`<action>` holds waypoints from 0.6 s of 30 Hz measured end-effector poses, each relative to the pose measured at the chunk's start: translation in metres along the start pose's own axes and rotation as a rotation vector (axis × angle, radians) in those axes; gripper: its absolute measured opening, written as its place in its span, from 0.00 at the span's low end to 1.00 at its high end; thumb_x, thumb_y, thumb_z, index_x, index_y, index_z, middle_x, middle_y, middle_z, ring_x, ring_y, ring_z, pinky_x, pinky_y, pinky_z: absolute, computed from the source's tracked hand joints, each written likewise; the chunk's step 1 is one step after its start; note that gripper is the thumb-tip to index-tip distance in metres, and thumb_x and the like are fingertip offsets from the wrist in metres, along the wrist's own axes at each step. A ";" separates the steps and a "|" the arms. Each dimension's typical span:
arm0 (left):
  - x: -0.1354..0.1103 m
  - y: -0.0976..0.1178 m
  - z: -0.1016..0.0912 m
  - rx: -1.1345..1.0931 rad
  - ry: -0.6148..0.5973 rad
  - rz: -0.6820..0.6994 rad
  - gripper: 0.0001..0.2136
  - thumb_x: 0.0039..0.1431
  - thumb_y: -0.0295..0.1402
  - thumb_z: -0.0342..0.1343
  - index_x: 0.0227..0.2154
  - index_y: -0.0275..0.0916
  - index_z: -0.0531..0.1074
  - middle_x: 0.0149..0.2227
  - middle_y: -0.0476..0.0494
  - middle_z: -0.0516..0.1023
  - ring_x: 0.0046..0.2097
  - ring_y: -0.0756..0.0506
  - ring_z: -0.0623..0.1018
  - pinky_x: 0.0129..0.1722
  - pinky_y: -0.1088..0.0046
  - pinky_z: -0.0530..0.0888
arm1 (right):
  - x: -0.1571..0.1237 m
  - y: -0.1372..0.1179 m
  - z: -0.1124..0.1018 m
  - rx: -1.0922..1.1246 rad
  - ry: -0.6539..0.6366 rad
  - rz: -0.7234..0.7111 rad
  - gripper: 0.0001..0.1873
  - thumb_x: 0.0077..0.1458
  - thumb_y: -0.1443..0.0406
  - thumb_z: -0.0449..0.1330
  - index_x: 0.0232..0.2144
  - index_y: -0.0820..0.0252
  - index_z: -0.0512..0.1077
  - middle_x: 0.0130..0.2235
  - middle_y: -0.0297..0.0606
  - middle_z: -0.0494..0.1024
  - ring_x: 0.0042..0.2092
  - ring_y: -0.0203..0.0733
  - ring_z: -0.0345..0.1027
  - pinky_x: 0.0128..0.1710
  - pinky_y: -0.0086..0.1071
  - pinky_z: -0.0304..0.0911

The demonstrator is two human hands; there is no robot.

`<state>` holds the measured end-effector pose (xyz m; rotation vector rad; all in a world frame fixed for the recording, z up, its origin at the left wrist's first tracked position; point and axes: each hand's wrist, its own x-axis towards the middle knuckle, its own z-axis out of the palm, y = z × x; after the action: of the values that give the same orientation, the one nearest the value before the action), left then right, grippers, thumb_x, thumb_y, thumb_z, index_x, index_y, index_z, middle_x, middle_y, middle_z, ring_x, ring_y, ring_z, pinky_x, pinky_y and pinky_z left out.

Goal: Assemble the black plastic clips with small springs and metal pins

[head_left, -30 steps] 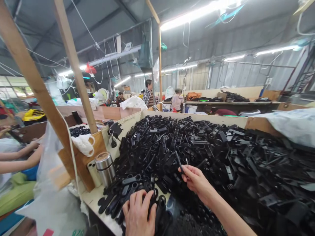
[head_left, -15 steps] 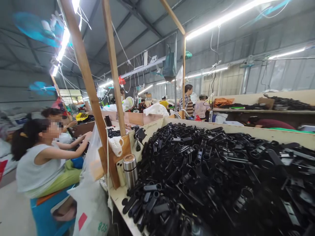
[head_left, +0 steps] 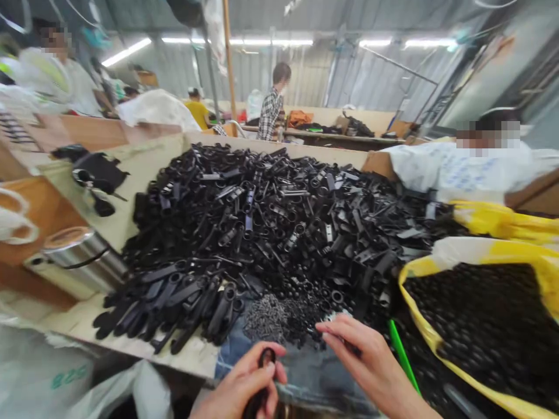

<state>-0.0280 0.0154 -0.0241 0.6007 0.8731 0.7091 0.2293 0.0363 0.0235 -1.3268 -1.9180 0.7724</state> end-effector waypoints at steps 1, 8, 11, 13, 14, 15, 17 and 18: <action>-0.002 0.004 0.001 0.006 0.028 0.008 0.24 0.51 0.49 0.69 0.45 0.40 0.76 0.34 0.48 0.79 0.23 0.55 0.72 0.20 0.82 0.61 | 0.002 0.002 -0.001 -0.013 0.013 0.027 0.14 0.68 0.59 0.56 0.41 0.53 0.82 0.36 0.39 0.81 0.38 0.44 0.76 0.38 0.32 0.70; -0.010 0.016 0.010 0.040 0.099 -0.026 0.26 0.55 0.51 0.66 0.51 0.40 0.73 0.34 0.44 0.81 0.23 0.53 0.71 0.18 0.81 0.58 | 0.044 0.009 -0.001 -0.349 0.049 0.075 0.15 0.69 0.64 0.53 0.41 0.57 0.80 0.37 0.38 0.80 0.39 0.41 0.76 0.40 0.30 0.68; -0.008 0.015 0.009 -0.071 0.096 -0.053 0.22 0.56 0.46 0.66 0.48 0.38 0.73 0.34 0.44 0.81 0.23 0.53 0.70 0.18 0.81 0.58 | 0.070 0.013 0.003 -0.476 0.023 0.120 0.11 0.67 0.62 0.56 0.45 0.56 0.79 0.42 0.39 0.79 0.42 0.43 0.77 0.40 0.31 0.67; -0.006 0.017 0.009 -0.193 0.077 -0.074 0.19 0.57 0.44 0.64 0.45 0.35 0.75 0.34 0.42 0.81 0.25 0.52 0.72 0.21 0.79 0.62 | 0.082 0.015 0.009 -0.520 0.007 0.142 0.12 0.64 0.61 0.61 0.47 0.57 0.77 0.45 0.40 0.78 0.42 0.47 0.77 0.39 0.33 0.66; -0.006 0.019 0.009 -0.250 0.064 -0.088 0.19 0.58 0.43 0.63 0.45 0.34 0.76 0.35 0.40 0.81 0.26 0.52 0.72 0.22 0.78 0.64 | 0.085 0.015 0.012 -0.537 -0.003 0.152 0.13 0.62 0.61 0.63 0.48 0.57 0.77 0.45 0.41 0.78 0.43 0.48 0.77 0.39 0.34 0.66; -0.007 0.022 0.009 -0.299 0.051 -0.098 0.19 0.59 0.43 0.61 0.45 0.32 0.76 0.35 0.39 0.80 0.27 0.51 0.73 0.24 0.77 0.66 | 0.087 0.016 0.014 -0.548 -0.010 0.161 0.13 0.61 0.62 0.64 0.48 0.57 0.76 0.45 0.41 0.78 0.43 0.49 0.77 0.39 0.34 0.65; -0.009 0.027 0.011 -0.354 0.035 -0.110 0.18 0.63 0.41 0.58 0.46 0.30 0.77 0.36 0.37 0.80 0.28 0.50 0.73 0.26 0.76 0.68 | 0.086 0.018 0.016 -0.542 -0.015 0.169 0.13 0.62 0.65 0.62 0.49 0.56 0.76 0.45 0.41 0.78 0.43 0.48 0.77 0.40 0.34 0.65; -0.010 0.030 0.012 -0.366 0.036 -0.113 0.18 0.64 0.40 0.56 0.47 0.29 0.77 0.37 0.36 0.80 0.28 0.50 0.73 0.26 0.76 0.68 | 0.083 0.018 0.015 -0.527 -0.013 0.167 0.14 0.62 0.66 0.61 0.50 0.56 0.75 0.45 0.40 0.78 0.42 0.47 0.76 0.40 0.34 0.65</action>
<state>-0.0316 0.0244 0.0079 0.2115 0.7791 0.7552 0.2058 0.1194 0.0166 -1.8148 -2.1261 0.3555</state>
